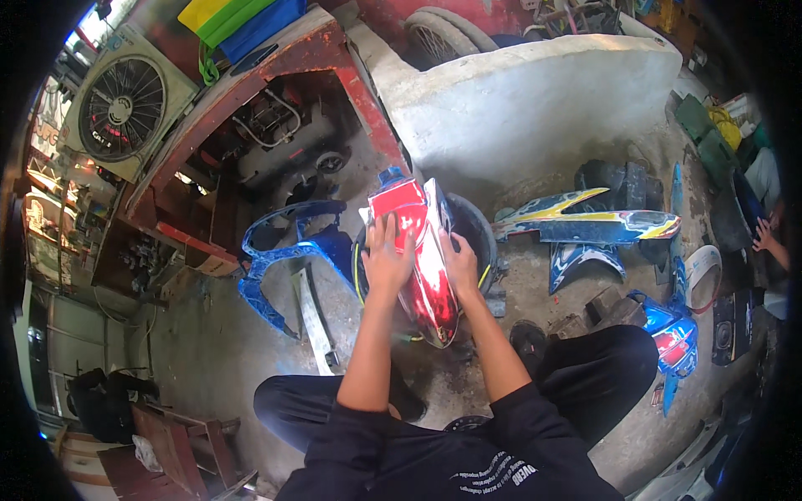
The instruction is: The person holds a motorcycle part and sands its surface using sandpaper by hand.
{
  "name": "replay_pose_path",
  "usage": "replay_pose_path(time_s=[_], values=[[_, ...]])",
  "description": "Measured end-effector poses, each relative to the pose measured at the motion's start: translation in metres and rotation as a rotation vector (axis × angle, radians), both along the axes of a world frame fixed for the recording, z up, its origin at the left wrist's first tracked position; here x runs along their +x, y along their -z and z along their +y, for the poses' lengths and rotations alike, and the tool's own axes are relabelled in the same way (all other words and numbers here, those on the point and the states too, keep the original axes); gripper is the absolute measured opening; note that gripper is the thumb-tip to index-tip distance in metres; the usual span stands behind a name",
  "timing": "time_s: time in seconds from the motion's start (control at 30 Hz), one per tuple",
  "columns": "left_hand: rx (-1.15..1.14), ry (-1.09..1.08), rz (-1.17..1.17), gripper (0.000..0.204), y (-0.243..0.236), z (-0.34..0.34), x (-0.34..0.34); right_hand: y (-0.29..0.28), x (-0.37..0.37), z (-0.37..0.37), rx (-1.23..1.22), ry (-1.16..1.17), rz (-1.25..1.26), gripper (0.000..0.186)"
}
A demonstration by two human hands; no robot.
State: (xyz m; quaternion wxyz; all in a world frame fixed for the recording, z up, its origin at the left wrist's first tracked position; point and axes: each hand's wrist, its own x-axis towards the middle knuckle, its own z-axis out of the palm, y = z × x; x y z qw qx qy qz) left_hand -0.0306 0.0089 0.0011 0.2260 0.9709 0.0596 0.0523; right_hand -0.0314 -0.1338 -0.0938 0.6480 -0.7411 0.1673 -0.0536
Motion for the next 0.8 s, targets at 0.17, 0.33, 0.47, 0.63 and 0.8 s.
replay_pose_path(time_s=[0.17,0.33,0.47,0.63,0.8], values=[[0.068,0.062,-0.019,0.071,0.004,-0.006,0.000,-0.002,-0.001,0.003,0.026,-0.005,-0.004,0.074],[0.174,0.148,-0.021,0.082,0.005,-0.022,-0.035,0.002,-0.003,-0.008,0.072,-0.025,0.002,0.069],[0.105,0.058,0.027,0.090,-0.009,-0.013,0.015,0.006,0.002,0.001,0.136,-0.046,-0.005,0.066],[0.172,0.053,-0.001,0.085,0.010,-0.026,-0.012,-0.002,-0.002,-0.002,0.072,-0.051,0.039,0.066],[0.165,0.057,-0.028,0.086,0.004,-0.033,-0.017,0.004,0.000,-0.007,0.070,-0.031,-0.026,0.068]])
